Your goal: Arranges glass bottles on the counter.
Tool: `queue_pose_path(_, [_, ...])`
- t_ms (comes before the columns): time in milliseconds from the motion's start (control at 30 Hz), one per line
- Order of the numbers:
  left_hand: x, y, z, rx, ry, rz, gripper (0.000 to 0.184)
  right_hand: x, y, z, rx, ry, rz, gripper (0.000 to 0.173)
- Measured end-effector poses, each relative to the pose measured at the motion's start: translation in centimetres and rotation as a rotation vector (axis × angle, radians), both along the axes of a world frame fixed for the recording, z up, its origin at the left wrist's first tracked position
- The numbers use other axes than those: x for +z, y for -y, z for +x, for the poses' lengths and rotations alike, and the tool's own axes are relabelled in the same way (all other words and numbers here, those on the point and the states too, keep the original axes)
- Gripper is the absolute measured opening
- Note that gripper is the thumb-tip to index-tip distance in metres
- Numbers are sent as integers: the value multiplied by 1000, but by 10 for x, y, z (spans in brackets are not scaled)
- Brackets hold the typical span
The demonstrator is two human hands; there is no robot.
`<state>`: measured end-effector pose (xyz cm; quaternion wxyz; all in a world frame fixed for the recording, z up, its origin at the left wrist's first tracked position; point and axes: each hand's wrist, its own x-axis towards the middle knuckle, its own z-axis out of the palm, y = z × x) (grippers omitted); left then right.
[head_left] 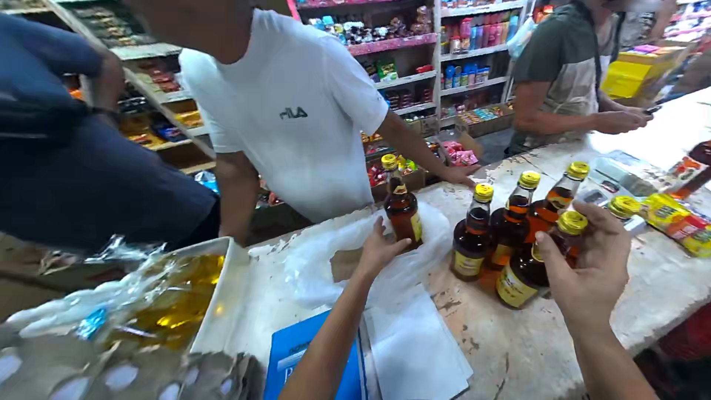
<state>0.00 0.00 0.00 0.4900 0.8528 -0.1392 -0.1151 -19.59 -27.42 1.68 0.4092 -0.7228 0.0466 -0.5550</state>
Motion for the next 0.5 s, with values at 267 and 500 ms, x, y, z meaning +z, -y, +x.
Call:
queue_pose_path(267, [-41,-6,-38,-527,-101,714,73,-28,29,3,108,117,71,17])
queue_pose_path(500, [-66,-14,-43,-500,11,762,85,52,-13,-53,634,36,216,12])
